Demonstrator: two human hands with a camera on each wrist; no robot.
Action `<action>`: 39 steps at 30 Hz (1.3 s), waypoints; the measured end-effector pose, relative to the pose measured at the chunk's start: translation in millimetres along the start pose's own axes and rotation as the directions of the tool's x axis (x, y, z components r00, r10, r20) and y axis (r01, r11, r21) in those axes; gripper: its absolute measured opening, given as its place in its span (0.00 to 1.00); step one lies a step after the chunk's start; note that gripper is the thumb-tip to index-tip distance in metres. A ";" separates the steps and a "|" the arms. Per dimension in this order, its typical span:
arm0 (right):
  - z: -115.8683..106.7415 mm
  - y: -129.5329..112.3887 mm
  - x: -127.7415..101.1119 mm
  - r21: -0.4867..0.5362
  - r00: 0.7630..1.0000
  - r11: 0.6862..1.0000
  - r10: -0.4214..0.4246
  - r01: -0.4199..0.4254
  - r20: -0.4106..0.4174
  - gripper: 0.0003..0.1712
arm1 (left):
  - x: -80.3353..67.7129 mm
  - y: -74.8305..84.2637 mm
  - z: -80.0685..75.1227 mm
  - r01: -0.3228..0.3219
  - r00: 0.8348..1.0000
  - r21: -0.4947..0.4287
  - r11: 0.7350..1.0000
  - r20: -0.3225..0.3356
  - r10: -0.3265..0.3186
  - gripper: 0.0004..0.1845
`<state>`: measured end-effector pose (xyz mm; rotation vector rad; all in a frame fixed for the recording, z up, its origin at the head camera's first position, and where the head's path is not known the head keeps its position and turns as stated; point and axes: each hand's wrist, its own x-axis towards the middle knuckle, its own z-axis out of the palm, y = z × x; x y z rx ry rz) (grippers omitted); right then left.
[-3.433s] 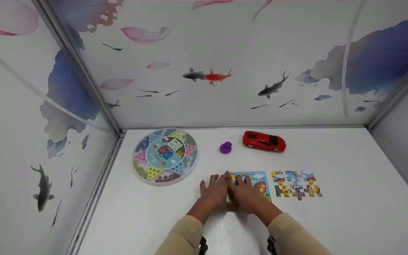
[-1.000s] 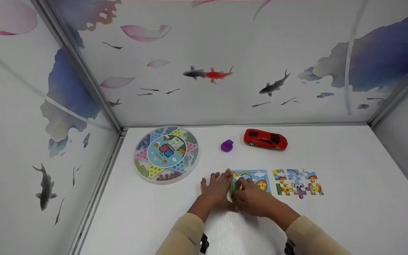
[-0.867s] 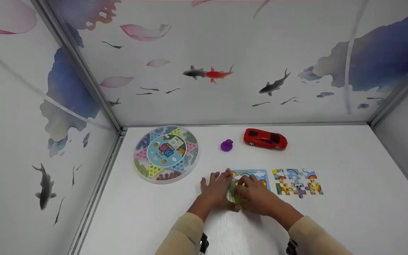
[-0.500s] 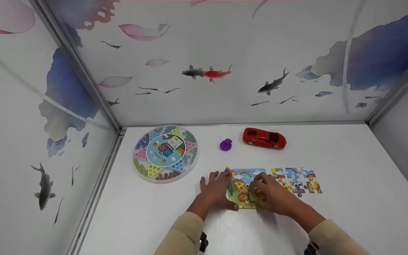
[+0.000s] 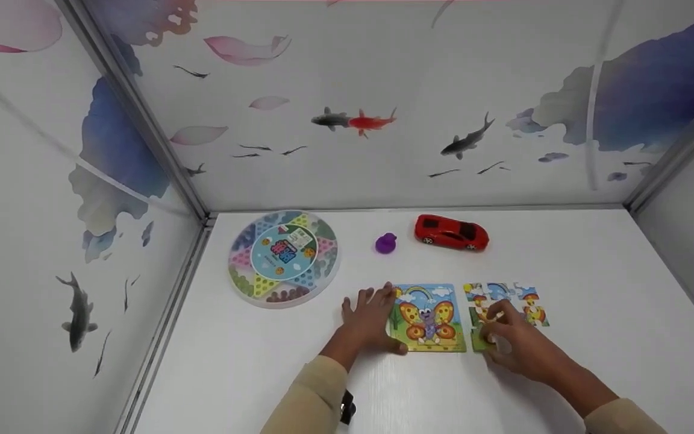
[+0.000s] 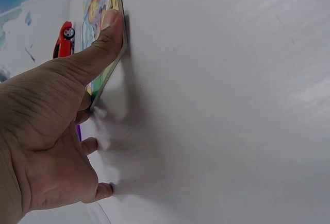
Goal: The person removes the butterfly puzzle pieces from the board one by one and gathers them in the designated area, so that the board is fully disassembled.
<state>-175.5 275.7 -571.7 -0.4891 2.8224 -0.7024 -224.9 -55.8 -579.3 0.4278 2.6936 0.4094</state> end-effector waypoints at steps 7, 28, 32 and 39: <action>3.0 11.6 -7.2 -0.008 1.000 1.000 -0.010 0.010 -0.017 0.14 | -2.0 1.5 -2.9 0.003 1.000 -0.015 1.000 -0.003 -0.003 0.65; 6.1 14.9 -10.7 -0.003 1.000 1.000 -0.028 0.028 -0.015 0.13 | -2.4 0.8 -3.6 -0.018 1.000 0.005 1.000 0.006 0.018 0.66; 6.1 14.8 -10.6 0.000 1.000 1.000 -0.027 0.027 -0.007 0.13 | -2.2 0.6 -2.9 -0.017 1.000 0.004 1.000 0.004 0.017 0.66; 4.4 13.3 -10.5 -0.018 0.997 0.997 -0.076 0.076 -0.010 0.13 | -1.0 0.2 -1.2 -0.018 1.000 -0.005 1.000 0.009 0.018 0.66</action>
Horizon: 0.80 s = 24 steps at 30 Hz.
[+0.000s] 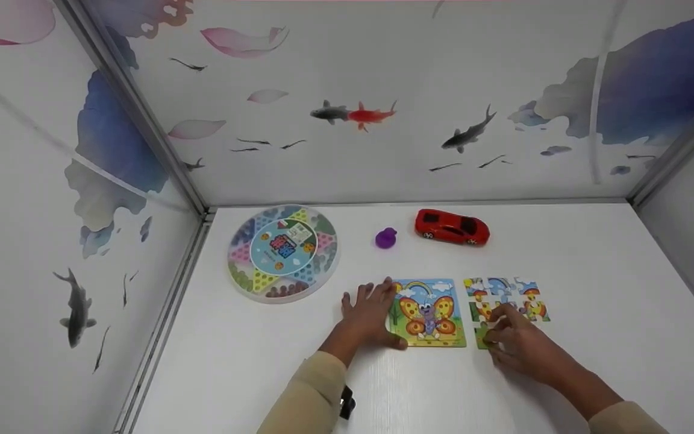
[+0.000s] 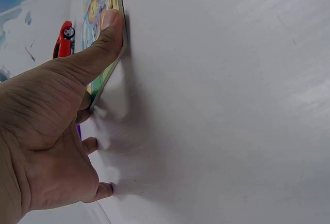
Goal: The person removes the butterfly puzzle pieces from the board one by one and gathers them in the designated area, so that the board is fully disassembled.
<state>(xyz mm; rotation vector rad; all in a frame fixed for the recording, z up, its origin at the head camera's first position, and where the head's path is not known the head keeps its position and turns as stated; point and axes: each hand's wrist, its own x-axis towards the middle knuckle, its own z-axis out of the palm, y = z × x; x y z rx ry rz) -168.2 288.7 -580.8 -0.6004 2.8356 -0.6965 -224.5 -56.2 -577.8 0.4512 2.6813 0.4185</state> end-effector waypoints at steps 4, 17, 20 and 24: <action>-0.9 -2.5 0.1 -0.048 0.999 0.999 -0.020 0.019 -0.031 0.13 | 0.7 -0.2 0.4 0.002 1.000 -0.006 1.000 -0.002 -0.002 0.66; 4.8 -10.4 8.8 -0.092 0.994 0.995 -0.040 0.031 -0.098 0.05 | 0.6 -0.1 0.3 0.010 1.000 -0.012 1.000 -0.003 -0.010 0.66; 9.5 -14.0 16.1 -0.051 0.995 0.999 -0.022 0.017 -0.093 0.07 | 0.0 0.6 -0.1 0.010 1.000 -0.012 1.000 -0.003 -0.010 0.66; 15.4 -25.0 29.6 -0.055 0.996 0.998 -0.040 0.036 -0.074 0.14 | -1.4 1.8 -0.5 0.008 1.000 -0.015 1.000 -0.005 -0.008 0.66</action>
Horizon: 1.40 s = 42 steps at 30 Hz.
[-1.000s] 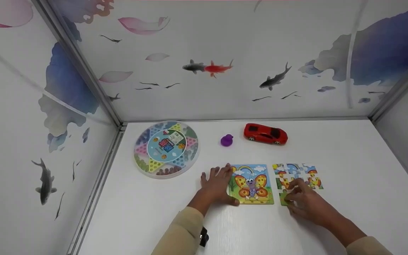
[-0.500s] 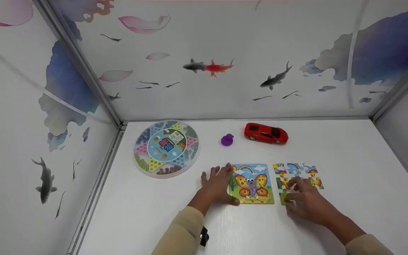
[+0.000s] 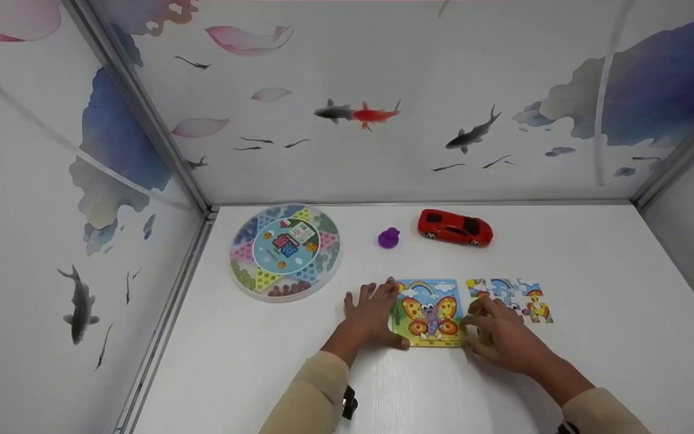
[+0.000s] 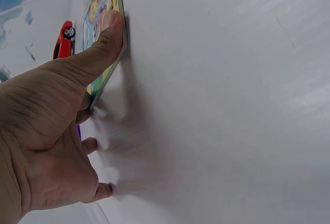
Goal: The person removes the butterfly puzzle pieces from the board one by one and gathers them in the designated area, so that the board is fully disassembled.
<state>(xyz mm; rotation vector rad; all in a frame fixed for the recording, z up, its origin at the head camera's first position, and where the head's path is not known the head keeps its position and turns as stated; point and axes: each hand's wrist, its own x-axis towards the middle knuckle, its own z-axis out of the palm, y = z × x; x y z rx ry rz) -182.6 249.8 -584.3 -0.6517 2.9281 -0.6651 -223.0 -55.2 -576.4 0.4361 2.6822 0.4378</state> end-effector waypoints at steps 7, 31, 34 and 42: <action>7.3 -22.9 26.6 0.002 0.997 0.999 -0.052 0.052 0.050 0.22 | 0.0 2.7 -3.2 -0.014 1.000 0.005 1.000 -0.007 0.014 0.66; 28.1 -58.5 53.4 -0.047 0.988 0.999 -0.018 0.025 0.153 0.23 | 2.5 0.9 -0.1 0.013 1.000 0.056 0.998 -0.011 -0.013 0.67; 29.4 -60.8 53.6 -0.045 0.989 0.999 -0.004 0.011 0.149 0.21 | 2.6 0.8 0.0 0.015 1.000 0.056 0.998 -0.014 -0.014 0.67; 34.7 -63.4 56.0 -0.065 0.990 0.998 0.003 0.006 0.138 0.16 | 1.3 2.3 -1.8 0.015 1.000 0.052 0.999 -0.006 -0.015 0.65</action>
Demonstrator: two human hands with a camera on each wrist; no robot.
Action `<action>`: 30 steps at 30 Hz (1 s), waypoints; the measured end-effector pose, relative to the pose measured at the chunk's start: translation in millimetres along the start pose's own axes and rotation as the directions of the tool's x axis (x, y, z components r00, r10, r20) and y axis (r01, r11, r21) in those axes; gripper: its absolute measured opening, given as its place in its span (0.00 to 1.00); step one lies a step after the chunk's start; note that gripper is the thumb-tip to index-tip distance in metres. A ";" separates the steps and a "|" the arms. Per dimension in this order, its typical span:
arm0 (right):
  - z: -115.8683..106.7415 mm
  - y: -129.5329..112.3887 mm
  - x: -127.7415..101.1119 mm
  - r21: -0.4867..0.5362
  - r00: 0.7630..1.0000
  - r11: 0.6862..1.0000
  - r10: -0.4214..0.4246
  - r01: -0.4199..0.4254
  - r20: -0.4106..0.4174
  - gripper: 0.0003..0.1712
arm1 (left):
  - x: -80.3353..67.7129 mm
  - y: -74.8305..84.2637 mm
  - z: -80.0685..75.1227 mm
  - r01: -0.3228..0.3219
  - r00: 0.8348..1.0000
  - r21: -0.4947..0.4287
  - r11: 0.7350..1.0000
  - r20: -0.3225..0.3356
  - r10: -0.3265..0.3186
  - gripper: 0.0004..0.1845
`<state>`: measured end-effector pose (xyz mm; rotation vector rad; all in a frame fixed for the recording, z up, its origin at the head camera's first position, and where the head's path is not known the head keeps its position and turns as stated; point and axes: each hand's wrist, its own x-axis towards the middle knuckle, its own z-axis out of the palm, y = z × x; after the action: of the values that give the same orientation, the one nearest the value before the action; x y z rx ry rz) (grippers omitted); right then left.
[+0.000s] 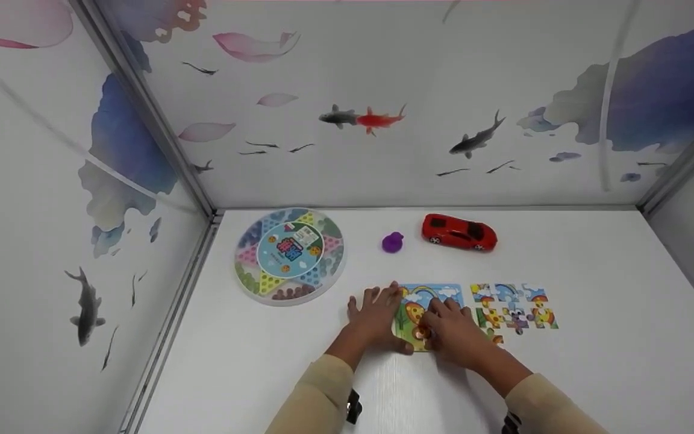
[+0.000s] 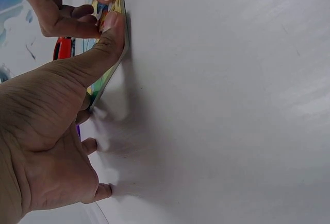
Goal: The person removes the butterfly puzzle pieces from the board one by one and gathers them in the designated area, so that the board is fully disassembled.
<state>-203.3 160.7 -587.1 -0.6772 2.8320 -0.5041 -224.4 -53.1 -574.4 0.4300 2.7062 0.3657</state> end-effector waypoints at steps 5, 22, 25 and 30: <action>2.9 -3.3 1.4 -0.001 1.000 1.000 0.012 -0.012 -0.003 0.14 | -1.0 -0.3 0.1 -0.004 1.000 0.004 1.000 -0.003 0.004 0.65; -2.3 -15.3 -2.0 -0.091 0.998 0.994 0.066 -0.065 0.011 0.27 | -0.5 -0.7 -0.5 -0.005 1.000 0.009 1.000 0.000 0.005 0.66; -1.6 -16.9 -2.2 -0.110 0.998 0.992 0.065 -0.065 -0.004 0.27 | -1.0 -0.1 -1.2 0.000 1.000 0.007 1.000 0.003 0.000 0.65; -1.4 -20.3 -4.1 -0.139 0.998 0.989 0.050 -0.054 -0.030 0.24 | -1.6 0.7 -1.6 0.003 1.000 0.005 1.000 0.005 -0.003 0.65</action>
<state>-191.9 146.0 -578.0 -0.6225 2.9229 -0.3104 -223.4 -53.3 -572.3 0.4273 2.7033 0.3562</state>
